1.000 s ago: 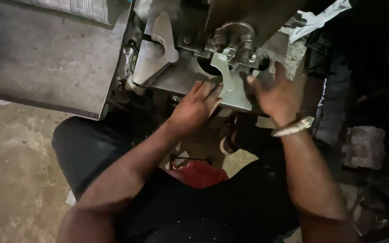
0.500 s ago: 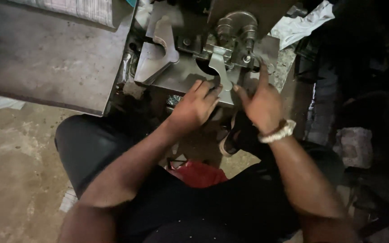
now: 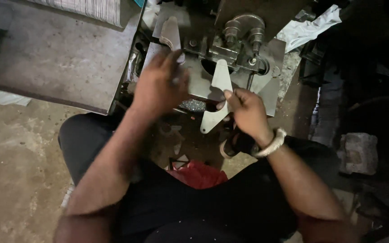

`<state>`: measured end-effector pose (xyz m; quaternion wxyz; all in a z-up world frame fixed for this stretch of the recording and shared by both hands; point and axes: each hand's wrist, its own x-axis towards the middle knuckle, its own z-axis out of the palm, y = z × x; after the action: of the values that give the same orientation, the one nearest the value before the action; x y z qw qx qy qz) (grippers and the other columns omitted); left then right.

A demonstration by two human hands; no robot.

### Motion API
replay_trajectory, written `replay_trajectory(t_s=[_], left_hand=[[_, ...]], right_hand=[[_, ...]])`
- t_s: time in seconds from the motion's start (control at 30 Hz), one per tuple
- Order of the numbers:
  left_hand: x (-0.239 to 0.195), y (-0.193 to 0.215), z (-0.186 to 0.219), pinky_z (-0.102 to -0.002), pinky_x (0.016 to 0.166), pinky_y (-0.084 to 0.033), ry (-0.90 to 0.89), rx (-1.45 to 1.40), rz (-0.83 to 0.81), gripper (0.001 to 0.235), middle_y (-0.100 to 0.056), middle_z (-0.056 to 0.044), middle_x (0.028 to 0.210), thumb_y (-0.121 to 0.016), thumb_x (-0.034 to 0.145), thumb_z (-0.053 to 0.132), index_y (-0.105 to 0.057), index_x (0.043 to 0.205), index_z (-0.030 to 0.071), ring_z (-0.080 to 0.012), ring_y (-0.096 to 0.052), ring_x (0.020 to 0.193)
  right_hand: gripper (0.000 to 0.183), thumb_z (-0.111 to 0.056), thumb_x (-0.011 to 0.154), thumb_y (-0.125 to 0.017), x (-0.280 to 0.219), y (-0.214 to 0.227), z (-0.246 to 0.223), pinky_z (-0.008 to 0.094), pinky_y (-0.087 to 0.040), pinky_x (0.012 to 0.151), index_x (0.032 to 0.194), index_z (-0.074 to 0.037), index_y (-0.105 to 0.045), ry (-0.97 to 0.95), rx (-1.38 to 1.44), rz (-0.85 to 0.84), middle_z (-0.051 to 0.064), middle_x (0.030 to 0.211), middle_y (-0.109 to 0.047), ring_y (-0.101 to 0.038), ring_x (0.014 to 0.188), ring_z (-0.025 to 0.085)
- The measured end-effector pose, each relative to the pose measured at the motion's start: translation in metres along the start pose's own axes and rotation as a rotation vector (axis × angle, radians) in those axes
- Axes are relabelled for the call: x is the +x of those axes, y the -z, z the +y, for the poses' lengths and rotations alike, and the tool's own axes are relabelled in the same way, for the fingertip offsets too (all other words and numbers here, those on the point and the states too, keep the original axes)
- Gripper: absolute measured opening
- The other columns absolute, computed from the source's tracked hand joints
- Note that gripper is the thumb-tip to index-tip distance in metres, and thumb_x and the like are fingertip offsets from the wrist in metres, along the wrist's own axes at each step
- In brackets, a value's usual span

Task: The recorder is placing metal plates into a press machine, processing them, and removing them.

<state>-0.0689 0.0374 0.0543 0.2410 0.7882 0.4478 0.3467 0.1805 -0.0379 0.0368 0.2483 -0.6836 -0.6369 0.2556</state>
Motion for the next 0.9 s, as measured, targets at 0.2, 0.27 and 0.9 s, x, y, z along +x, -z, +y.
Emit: replay_trajectory(t_s=[0.2,0.27,0.9], left_hand=[[-0.002,-0.030,-0.094,-0.047,0.103,-0.047,-0.059,0.271,-0.014,0.048,-0.062,-0.026,0.128,-0.073,0.091,0.017,-0.061,0.133,-0.004,-0.0410,-0.055,0.122],[-0.003,-0.035,-0.098,-0.045,0.109,-0.049,-0.059,0.288,-0.019,0.039,-0.065,-0.020,0.125,-0.070,0.095,0.011,-0.064,0.133,0.000,-0.0380,-0.058,0.124],[-0.007,0.003,-0.002,-0.051,0.100,-0.045,-0.301,0.195,-0.130,0.034,-0.062,-0.026,0.129,-0.071,0.099,0.023,-0.071,0.128,0.007,-0.0438,-0.055,0.123]], right_hand=[[0.025,-0.025,0.104,-0.059,0.057,-0.015,0.033,0.029,-0.055,0.056,0.101,-0.005,-0.072,-0.489,0.776,-0.164,0.004,0.084,-0.075,-0.069,0.065,0.012],[0.027,-0.026,0.105,-0.059,0.066,-0.015,0.031,0.030,-0.057,0.056,0.095,-0.004,-0.070,-0.460,0.778,-0.143,0.005,0.087,-0.076,-0.058,0.058,0.017],[0.020,-0.024,0.103,-0.059,0.069,-0.041,0.074,0.030,-0.059,0.062,0.101,-0.006,-0.068,-0.472,1.022,-0.141,0.005,0.089,-0.076,-0.074,0.078,0.017]])
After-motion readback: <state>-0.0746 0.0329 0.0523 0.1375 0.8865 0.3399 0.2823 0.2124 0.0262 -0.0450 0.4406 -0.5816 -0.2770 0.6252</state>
